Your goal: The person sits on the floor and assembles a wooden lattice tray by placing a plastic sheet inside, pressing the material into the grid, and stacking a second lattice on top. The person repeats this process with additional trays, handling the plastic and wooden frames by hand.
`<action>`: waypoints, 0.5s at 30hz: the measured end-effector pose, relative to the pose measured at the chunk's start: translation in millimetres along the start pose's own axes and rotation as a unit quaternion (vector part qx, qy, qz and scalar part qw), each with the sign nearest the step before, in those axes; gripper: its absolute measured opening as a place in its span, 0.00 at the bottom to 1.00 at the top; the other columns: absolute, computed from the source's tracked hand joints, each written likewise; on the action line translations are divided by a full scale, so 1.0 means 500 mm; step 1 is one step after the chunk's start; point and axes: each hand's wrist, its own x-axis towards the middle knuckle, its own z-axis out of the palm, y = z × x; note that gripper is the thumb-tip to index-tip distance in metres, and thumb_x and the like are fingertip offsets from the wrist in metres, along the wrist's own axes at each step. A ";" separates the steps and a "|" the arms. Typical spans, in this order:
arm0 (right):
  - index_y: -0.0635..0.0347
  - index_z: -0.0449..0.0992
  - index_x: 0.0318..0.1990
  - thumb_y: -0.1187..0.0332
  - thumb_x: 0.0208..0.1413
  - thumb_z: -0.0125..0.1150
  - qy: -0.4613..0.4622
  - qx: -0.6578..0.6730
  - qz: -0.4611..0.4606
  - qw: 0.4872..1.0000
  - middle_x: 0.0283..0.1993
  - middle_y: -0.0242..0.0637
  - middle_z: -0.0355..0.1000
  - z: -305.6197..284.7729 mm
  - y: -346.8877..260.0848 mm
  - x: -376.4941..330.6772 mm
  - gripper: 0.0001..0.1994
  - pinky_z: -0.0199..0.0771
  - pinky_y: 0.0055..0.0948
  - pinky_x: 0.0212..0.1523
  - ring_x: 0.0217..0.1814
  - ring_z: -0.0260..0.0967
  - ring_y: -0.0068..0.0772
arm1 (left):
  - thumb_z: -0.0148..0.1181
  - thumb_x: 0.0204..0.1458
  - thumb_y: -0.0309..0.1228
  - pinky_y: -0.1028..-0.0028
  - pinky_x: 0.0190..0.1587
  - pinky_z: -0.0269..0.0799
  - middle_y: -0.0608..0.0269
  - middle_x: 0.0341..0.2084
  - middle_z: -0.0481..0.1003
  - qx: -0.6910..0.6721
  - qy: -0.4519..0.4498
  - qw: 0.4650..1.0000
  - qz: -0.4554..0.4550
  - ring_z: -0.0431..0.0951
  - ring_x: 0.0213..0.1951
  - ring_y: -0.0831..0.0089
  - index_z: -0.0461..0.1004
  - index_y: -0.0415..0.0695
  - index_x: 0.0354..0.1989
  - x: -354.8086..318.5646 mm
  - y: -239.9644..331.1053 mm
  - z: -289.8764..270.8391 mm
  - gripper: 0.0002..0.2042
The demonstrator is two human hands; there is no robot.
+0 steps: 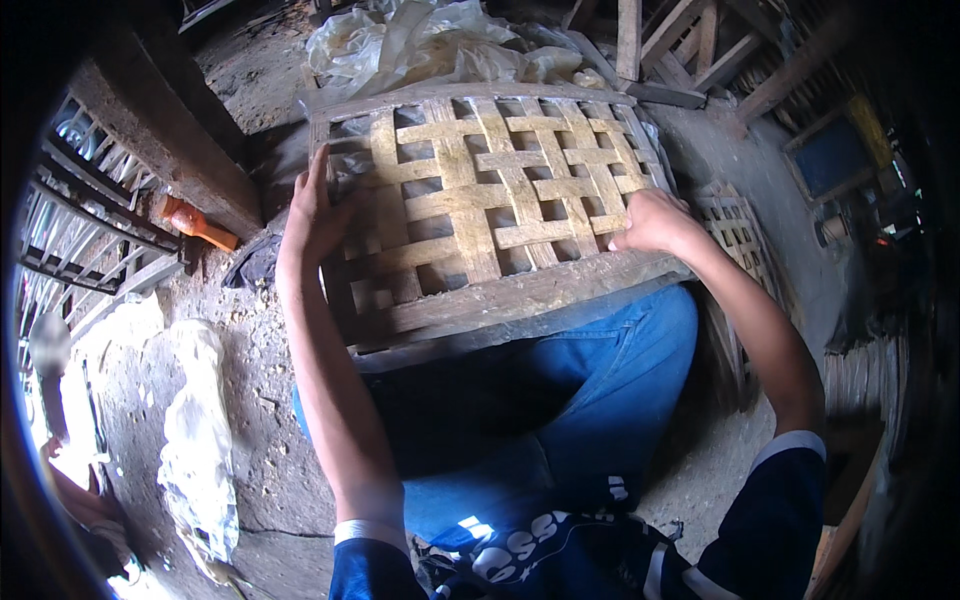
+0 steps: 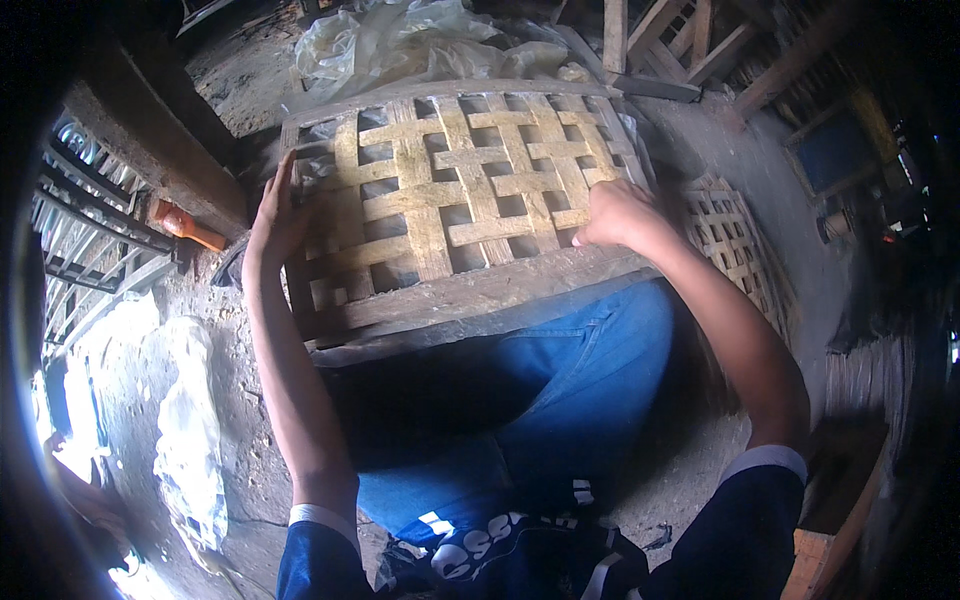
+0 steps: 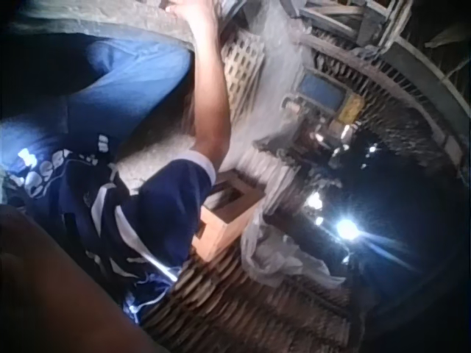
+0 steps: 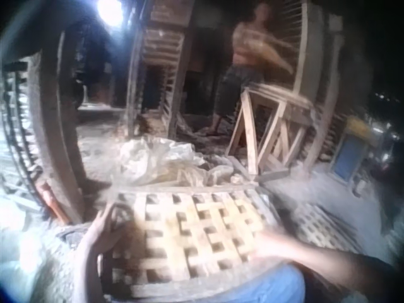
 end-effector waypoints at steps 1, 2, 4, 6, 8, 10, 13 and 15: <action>0.70 0.82 0.42 0.54 0.42 0.80 -0.006 -0.006 0.003 1.000 0.49 0.55 0.80 -0.004 -0.005 0.001 0.27 0.77 0.45 0.57 0.53 0.79 0.53 | 0.72 0.49 0.38 0.56 0.63 0.69 0.36 0.61 0.66 0.000 -0.002 1.000 -0.002 0.69 0.62 0.43 0.55 0.49 0.75 -0.001 0.001 -0.002 0.44; 0.71 0.82 0.43 0.55 0.42 0.80 -0.012 -0.013 0.006 1.000 0.49 0.55 0.80 -0.008 -0.009 0.003 0.27 0.78 0.44 0.56 0.53 0.79 0.52 | 0.72 0.49 0.38 0.56 0.63 0.68 0.35 0.62 0.65 0.002 -0.006 1.000 -0.006 0.68 0.63 0.42 0.54 0.49 0.75 0.000 0.003 -0.003 0.44; 0.71 0.82 0.43 0.57 0.41 0.81 -0.024 -0.013 0.014 1.000 0.49 0.56 0.80 -0.011 -0.017 0.008 0.27 0.78 0.44 0.57 0.54 0.79 0.52 | 0.72 0.49 0.38 0.56 0.64 0.68 0.35 0.62 0.65 -0.002 -0.007 1.000 -0.013 0.68 0.64 0.42 0.54 0.49 0.75 0.000 0.011 -0.003 0.45; 0.71 0.82 0.44 0.59 0.41 0.80 -0.037 -0.022 0.020 0.999 0.50 0.56 0.79 -0.010 -0.020 0.016 0.26 0.78 0.42 0.57 0.54 0.79 0.52 | 0.73 0.49 0.39 0.56 0.64 0.68 0.35 0.62 0.65 -0.004 -0.003 1.000 -0.009 0.68 0.63 0.41 0.54 0.49 0.75 0.000 0.017 -0.002 0.45; 0.71 0.82 0.44 0.63 0.43 0.79 -0.051 -0.040 0.025 0.998 0.50 0.56 0.79 -0.006 -0.024 0.025 0.23 0.79 0.40 0.57 0.55 0.79 0.51 | 0.72 0.49 0.39 0.55 0.64 0.68 0.34 0.62 0.65 -0.001 -0.007 1.000 -0.017 0.68 0.63 0.41 0.54 0.49 0.75 0.000 0.022 -0.002 0.45; 0.71 0.82 0.45 0.66 0.45 0.75 -0.056 -0.056 0.013 0.997 0.50 0.56 0.79 -0.007 -0.046 0.024 0.21 0.79 0.40 0.56 0.55 0.79 0.51 | 0.72 0.49 0.39 0.55 0.64 0.68 0.34 0.62 0.65 0.003 -0.011 1.000 -0.026 0.68 0.63 0.40 0.54 0.48 0.75 -0.002 0.017 -0.006 0.45; 0.72 0.81 0.46 0.69 0.47 0.71 -0.050 -0.076 0.002 0.996 0.50 0.57 0.79 0.006 -0.048 0.029 0.19 0.79 0.41 0.56 0.55 0.78 0.51 | 0.72 0.49 0.39 0.55 0.64 0.68 0.34 0.62 0.65 -0.004 -0.015 0.999 -0.029 0.68 0.63 0.40 0.54 0.48 0.75 0.001 0.013 -0.006 0.45; 0.72 0.81 0.46 0.69 0.47 0.71 -0.050 -0.085 0.000 0.995 0.51 0.57 0.79 0.020 -0.040 0.041 0.19 0.79 0.42 0.56 0.55 0.78 0.52 | 0.72 0.49 0.39 0.55 0.64 0.68 0.33 0.62 0.65 -0.006 -0.011 1.000 -0.024 0.68 0.63 0.40 0.53 0.48 0.75 0.004 0.012 -0.003 0.45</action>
